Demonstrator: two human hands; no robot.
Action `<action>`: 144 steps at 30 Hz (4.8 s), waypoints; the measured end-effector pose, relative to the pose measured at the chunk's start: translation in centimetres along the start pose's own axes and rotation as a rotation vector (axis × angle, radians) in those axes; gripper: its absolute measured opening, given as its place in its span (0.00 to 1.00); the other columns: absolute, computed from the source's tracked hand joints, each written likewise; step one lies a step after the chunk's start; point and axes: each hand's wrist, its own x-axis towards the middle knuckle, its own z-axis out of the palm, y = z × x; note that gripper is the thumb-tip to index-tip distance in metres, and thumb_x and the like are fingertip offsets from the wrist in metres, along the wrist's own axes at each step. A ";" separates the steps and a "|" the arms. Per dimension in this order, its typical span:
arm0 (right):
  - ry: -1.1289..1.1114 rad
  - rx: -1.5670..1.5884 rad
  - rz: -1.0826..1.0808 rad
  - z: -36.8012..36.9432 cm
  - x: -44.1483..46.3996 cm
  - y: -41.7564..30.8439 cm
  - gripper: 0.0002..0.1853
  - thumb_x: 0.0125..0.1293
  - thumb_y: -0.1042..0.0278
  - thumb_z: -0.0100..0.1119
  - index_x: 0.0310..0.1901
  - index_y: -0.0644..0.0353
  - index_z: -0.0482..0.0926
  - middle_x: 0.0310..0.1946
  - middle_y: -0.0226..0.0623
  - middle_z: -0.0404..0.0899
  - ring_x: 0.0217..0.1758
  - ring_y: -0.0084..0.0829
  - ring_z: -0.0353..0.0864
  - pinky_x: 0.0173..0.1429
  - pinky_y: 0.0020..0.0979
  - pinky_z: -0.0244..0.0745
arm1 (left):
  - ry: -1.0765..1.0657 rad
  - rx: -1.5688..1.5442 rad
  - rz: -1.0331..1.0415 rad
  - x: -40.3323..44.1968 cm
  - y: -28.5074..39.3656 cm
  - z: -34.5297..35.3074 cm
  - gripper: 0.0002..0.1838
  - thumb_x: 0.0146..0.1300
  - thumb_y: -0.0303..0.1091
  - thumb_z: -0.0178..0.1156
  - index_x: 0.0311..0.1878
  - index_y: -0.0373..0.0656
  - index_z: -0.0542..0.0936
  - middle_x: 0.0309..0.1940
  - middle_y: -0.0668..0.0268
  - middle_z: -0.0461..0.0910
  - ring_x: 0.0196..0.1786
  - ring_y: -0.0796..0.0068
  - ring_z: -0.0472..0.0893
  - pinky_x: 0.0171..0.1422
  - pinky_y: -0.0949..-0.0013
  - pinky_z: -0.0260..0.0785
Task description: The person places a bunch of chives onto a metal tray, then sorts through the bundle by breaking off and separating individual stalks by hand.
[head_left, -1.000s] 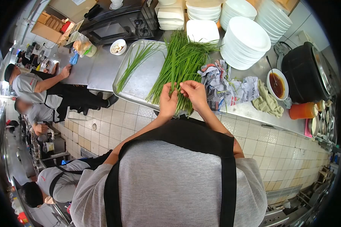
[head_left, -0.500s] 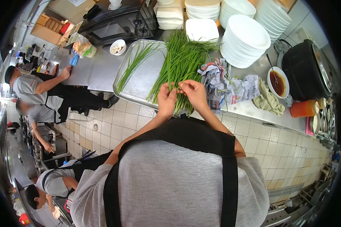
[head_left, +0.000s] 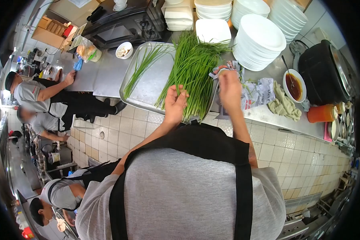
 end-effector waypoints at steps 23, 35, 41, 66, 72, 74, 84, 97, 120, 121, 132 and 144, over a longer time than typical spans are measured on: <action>-0.431 1.140 0.765 4.3 -3.4 -1.1 0.09 0.63 0.66 0.59 0.36 0.64 0.79 0.22 0.23 0.73 0.24 0.13 0.67 0.29 0.17 0.63 | -0.159 -0.055 -0.125 -1.1 1.3 0.7 0.06 0.68 0.32 0.48 0.45 0.44 0.68 0.27 0.68 0.71 0.19 0.86 0.60 0.21 0.79 0.52; -0.081 0.587 0.381 0.1 -0.9 1.0 0.07 0.65 0.69 0.52 0.35 0.63 0.76 0.22 0.28 0.74 0.25 0.18 0.73 0.32 0.22 0.68 | 0.059 0.111 -0.156 0.1 0.8 -0.1 0.06 0.70 0.36 0.45 0.40 0.44 0.66 0.22 0.69 0.69 0.17 0.82 0.65 0.19 0.79 0.55; -0.231 -0.458 0.355 -5.8 0.4 8.9 0.11 0.60 0.66 0.56 0.35 0.68 0.77 0.27 0.51 0.78 0.30 0.42 0.80 0.37 0.35 0.72 | -0.164 0.277 -0.119 -0.5 0.3 -1.4 0.05 0.70 0.33 0.45 0.44 0.43 0.67 0.19 0.74 0.63 0.19 0.87 0.58 0.21 0.81 0.49; 0.005 0.962 0.807 1.3 -0.3 4.3 0.06 0.63 0.66 0.57 0.40 0.55 0.75 0.31 0.24 0.76 0.32 0.16 0.72 0.30 0.19 0.63 | -0.209 0.806 0.115 -0.1 3.5 -4.1 0.10 0.68 0.32 0.46 0.42 0.39 0.75 0.16 0.73 0.60 0.21 0.84 0.60 0.25 0.74 0.53; -0.089 0.736 0.721 1.2 -1.8 6.0 0.07 0.62 0.65 0.58 0.39 0.56 0.76 0.31 0.24 0.76 0.33 0.15 0.73 0.32 0.19 0.64 | 0.104 1.115 0.349 8.5 7.7 -12.7 0.09 0.66 0.32 0.49 0.40 0.41 0.77 0.16 0.65 0.68 0.21 0.71 0.70 0.29 0.66 0.63; -0.174 0.625 0.685 1.5 -2.4 5.2 0.06 0.62 0.66 0.58 0.38 0.57 0.77 0.29 0.23 0.75 0.32 0.17 0.73 0.32 0.19 0.65 | 0.144 1.419 0.223 11.8 6.4 -18.5 0.09 0.63 0.34 0.53 0.42 0.41 0.77 0.22 0.62 0.73 0.29 0.63 0.75 0.35 0.61 0.67; -0.557 0.328 0.392 4.2 -5.6 2.5 0.11 0.54 0.70 0.63 0.36 0.66 0.77 0.28 0.40 0.79 0.31 0.30 0.81 0.38 0.29 0.75 | 0.306 1.779 0.204 11.3 1.9 -23.5 0.31 0.51 0.30 0.62 0.61 0.51 0.66 0.58 0.61 0.66 0.60 0.56 0.66 0.57 0.51 0.64; -0.549 0.318 0.370 4.3 -5.7 2.4 0.10 0.54 0.70 0.63 0.36 0.66 0.77 0.27 0.41 0.79 0.30 0.31 0.80 0.38 0.29 0.75 | -0.013 1.484 0.351 8.5 -0.2 -15.2 0.14 0.48 0.32 0.65 0.40 0.43 0.80 0.39 0.56 0.78 0.43 0.56 0.78 0.46 0.60 0.70; -0.750 0.602 0.611 6.7 -6.7 0.5 0.11 0.59 0.64 0.62 0.33 0.65 0.80 0.19 0.29 0.77 0.21 0.16 0.72 0.25 0.20 0.64 | -0.088 -0.026 -0.566 2.1 0.5 -6.0 0.09 0.62 0.27 0.54 0.43 0.37 0.69 0.39 0.60 0.75 0.42 0.66 0.78 0.49 0.61 0.74; -0.742 0.633 0.629 6.5 -6.6 0.6 0.10 0.59 0.65 0.62 0.33 0.65 0.80 0.19 0.29 0.77 0.22 0.16 0.72 0.26 0.19 0.65 | -0.054 -0.022 -0.561 2.0 0.8 -5.8 0.09 0.62 0.26 0.53 0.44 0.36 0.69 0.40 0.58 0.75 0.44 0.65 0.78 0.50 0.60 0.74; -0.749 0.931 0.545 5.1 -6.2 -0.5 0.07 0.60 0.71 0.60 0.38 0.64 0.80 0.24 0.27 0.79 0.27 0.14 0.73 0.32 0.19 0.68 | -0.034 -0.063 -0.461 0.3 3.3 -2.7 0.19 0.61 0.20 0.47 0.56 0.31 0.62 0.54 0.48 0.71 0.54 0.60 0.75 0.57 0.59 0.72; -0.698 0.481 0.372 2.9 -5.6 -3.1 0.05 0.59 0.70 0.61 0.33 0.63 0.80 0.20 0.23 0.75 0.24 0.11 0.70 0.29 0.18 0.65 | -0.025 -0.091 -0.348 -0.5 3.0 -1.9 0.14 0.64 0.23 0.51 0.54 0.37 0.68 0.48 0.55 0.76 0.53 0.64 0.76 0.57 0.64 0.70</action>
